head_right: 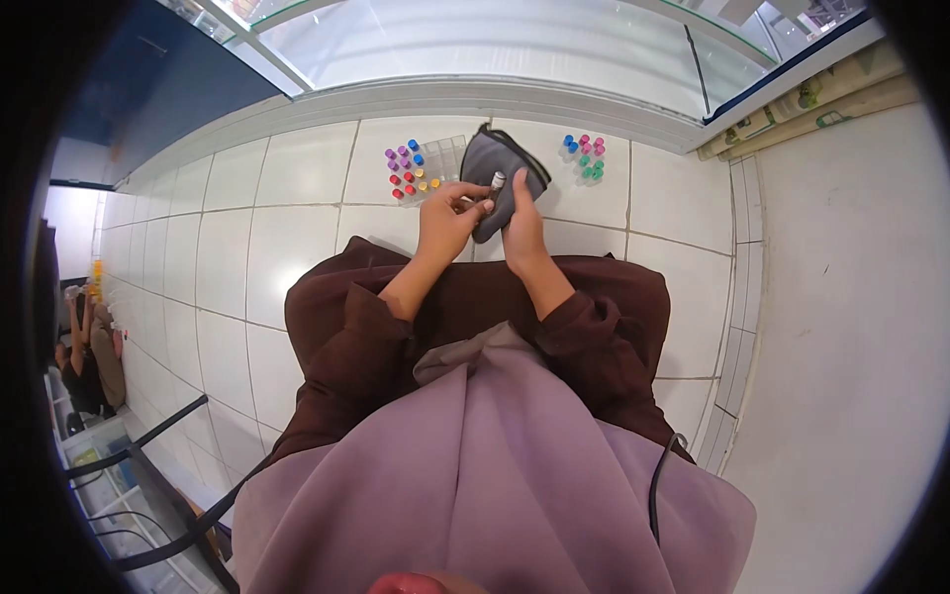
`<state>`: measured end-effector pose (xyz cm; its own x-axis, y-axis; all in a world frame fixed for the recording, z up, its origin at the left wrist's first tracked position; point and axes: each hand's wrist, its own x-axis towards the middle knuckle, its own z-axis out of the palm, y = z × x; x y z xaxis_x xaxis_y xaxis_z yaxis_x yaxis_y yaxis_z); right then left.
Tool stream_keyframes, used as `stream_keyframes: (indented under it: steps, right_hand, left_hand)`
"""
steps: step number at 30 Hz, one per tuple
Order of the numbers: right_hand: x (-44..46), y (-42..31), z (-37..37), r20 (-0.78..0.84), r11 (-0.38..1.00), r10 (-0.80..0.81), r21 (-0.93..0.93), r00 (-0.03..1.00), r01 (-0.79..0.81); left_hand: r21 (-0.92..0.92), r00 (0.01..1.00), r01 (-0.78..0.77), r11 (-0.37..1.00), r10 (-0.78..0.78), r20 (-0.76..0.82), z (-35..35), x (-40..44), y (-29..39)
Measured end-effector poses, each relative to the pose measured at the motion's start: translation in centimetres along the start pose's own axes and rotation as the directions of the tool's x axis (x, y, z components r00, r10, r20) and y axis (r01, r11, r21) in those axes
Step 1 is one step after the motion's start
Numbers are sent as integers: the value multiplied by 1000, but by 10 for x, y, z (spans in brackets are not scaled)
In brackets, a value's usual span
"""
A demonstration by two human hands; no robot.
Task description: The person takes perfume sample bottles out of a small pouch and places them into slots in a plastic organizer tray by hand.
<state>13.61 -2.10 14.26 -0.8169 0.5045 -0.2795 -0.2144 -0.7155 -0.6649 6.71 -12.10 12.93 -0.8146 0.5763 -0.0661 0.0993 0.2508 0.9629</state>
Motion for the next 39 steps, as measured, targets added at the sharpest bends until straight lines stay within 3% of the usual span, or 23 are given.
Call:
stream_keyframes:
  steps: [1, 4, 8, 12, 13, 17, 20, 21, 24, 28, 30, 33, 36, 39]
  right_hand:
    - [-5, 6, 0, 19, 1000, 3, -29, 1000, -2]
    - [-14, 18, -13, 107, 987, 111, -130, 988, -96]
    - [-13, 17, -26, 9, 987, 87, -135, 996, -85]
    - [-14, 15, -39, -74, 953, 200, -215, 977, -211]
    - [-22, 13, -17, -172, 972, 109, -190, 979, -142]
    - [-24, 27, -32, 11, 955, 221, -204, 975, -214]
    - [-42, 35, -12, 17, 973, 106, -208, 994, -100]
    - [-43, 36, -13, 41, 969, 137, -214, 990, -125]
    - [-33, 34, -29, -4, 964, 161, -214, 987, -158]
    - [-23, 19, -28, -171, 961, 119, -229, 978, -157]
    - [-25, 20, -22, -145, 955, 92, -268, 985, -128]
    - [-21, 37, -39, -37, 937, 160, -309, 986, -164]
    - [-33, 36, -13, 2, 970, 57, -239, 998, -54]
    - [-22, 33, -25, -60, 967, 84, -238, 995, -96]
  left_hand:
    - [1, 998, 16, 1000, -16, -53, -1, -1, 1]
    - [-228, 986, 69, 971, -101, -129, -5, -7, 10]
    - [-54, 997, 56, 997, -53, 62, -5, -24, -2]
    - [-185, 984, 169, 968, -154, 93, 6, -56, -5]
    - [-219, 980, 194, 956, -179, 84, 7, -59, -8]
    - [-612, 979, 194, 766, -189, 75, 3, -46, -18]
    - [-641, 975, 105, 760, -207, -86, -8, -37, -4]
    - [-582, 979, 94, 807, -183, -95, -8, -34, -13]
    - [-354, 990, 134, 925, -137, 15, 2, -37, -29]
    - [-434, 980, 192, 880, -149, 132, 11, -46, -25]
    - [-399, 985, 161, 902, -120, 125, 10, -44, -25]
    - [-537, 975, 216, 815, -209, 76, 5, -32, -27]
    - [-580, 977, 142, 802, -209, -50, -3, -24, -16]
    - [-456, 983, 177, 872, -178, 42, 5, -26, -24]
